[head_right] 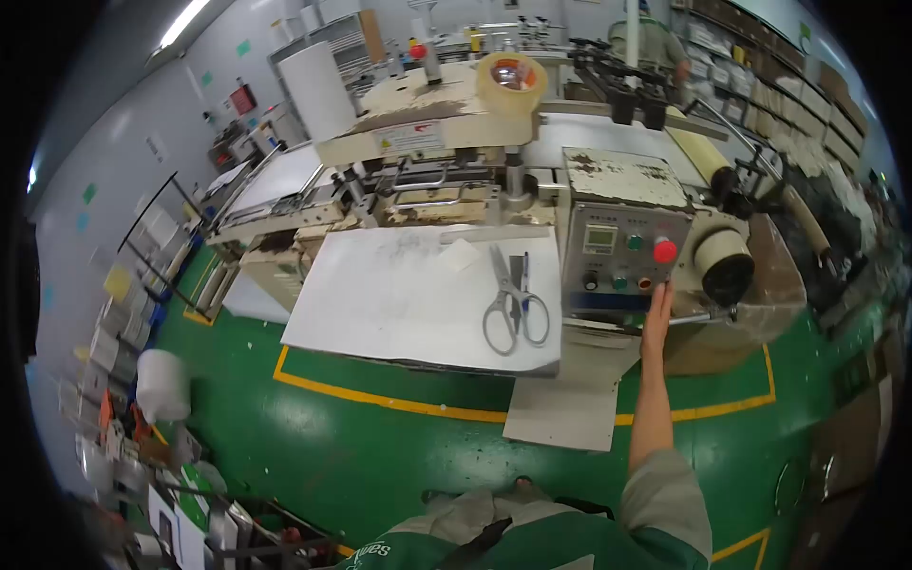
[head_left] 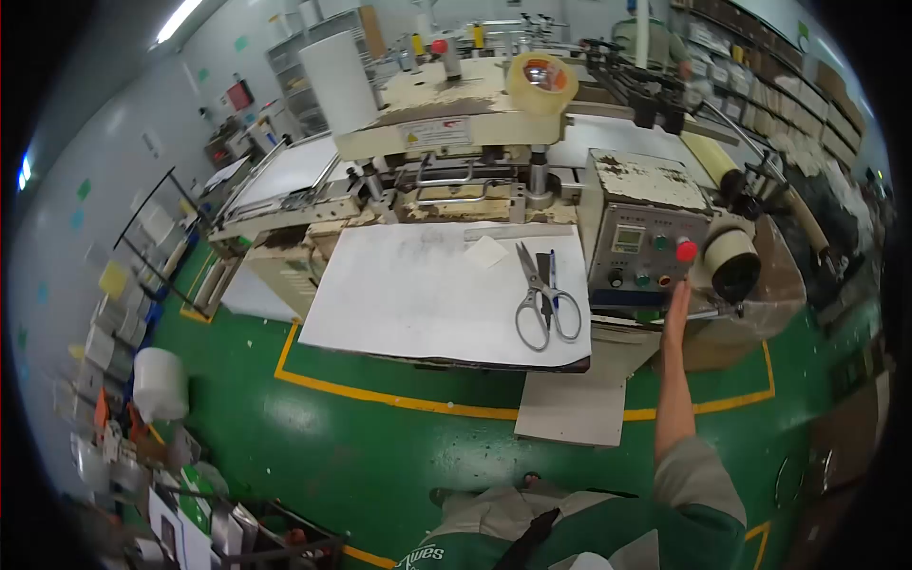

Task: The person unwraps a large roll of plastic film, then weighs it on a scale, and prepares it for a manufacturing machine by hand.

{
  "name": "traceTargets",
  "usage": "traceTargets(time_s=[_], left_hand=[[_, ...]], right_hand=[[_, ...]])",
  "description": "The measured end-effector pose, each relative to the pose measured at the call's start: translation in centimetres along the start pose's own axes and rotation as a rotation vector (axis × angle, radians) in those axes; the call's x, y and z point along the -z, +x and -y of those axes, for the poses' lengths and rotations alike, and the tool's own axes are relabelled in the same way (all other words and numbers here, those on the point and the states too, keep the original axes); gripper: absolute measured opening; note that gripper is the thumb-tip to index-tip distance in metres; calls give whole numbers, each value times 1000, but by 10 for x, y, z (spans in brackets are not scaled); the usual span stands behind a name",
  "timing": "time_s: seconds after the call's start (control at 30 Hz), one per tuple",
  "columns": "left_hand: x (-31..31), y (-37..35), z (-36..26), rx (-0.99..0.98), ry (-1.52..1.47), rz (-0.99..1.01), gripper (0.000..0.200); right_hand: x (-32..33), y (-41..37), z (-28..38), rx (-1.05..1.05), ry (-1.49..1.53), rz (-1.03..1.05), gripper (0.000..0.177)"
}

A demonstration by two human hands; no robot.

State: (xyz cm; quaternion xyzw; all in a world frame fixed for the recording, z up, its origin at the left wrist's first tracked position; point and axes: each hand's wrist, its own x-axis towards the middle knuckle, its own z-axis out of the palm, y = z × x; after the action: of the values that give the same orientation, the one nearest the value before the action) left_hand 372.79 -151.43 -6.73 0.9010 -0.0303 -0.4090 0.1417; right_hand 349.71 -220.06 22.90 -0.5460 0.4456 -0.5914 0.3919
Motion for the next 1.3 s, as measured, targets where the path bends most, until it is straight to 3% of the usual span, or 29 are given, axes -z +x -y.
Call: traceTargets(time_s=[0.1,0.13,0.2,0.23,0.27,0.33,0.37,0.4,0.53,0.63,0.7,0.93,1.13,1.17,1.3], left_hand=[[-29,-12,3,-3,-75,7,30],[-35,-17,4,-11,-90,5,30],[-47,-22,10,-61,-107,-9,30],[-50,-20,14,-118,-91,-29,30],[-54,-17,20,-234,-13,-69,30],[-41,-28,7,-316,-60,-214,31],[-26,-42,-18,37,-454,-250,34],[-18,-40,-24,29,-525,-335,34],[-1,-45,-37,65,-637,-439,35],[-33,-30,-8,85,-507,-457,34],[-48,-36,5,192,-491,-289,36],[-118,-41,56,225,-428,-202,31],[-89,-48,37,292,-546,-256,34],[-79,-52,28,294,-566,-273,35],[-61,-52,15,259,-654,-308,34]], right_hand=[[-16,1,4,-37,21,-38,63],[-9,17,-28,39,32,-1,64],[-8,21,-38,-36,-20,-45,64],[-9,21,-31,13,-124,-39,63],[-6,29,-39,-12,18,62,63],[-6,40,-60,12,3,14,66],[0,48,-74,9,-21,58,68],[-9,33,-59,-39,5,-74,68],[-13,20,-36,-26,72,32,72],[-9,26,-44,-73,69,28,79],[-15,12,-19,-122,112,5,79],[-8,28,-42,-122,44,-16,84],[-18,7,-14,-64,-62,-41,78],[-9,36,-57,-16,-174,-72,79],[-18,17,-26,-102,-72,-78,87]])
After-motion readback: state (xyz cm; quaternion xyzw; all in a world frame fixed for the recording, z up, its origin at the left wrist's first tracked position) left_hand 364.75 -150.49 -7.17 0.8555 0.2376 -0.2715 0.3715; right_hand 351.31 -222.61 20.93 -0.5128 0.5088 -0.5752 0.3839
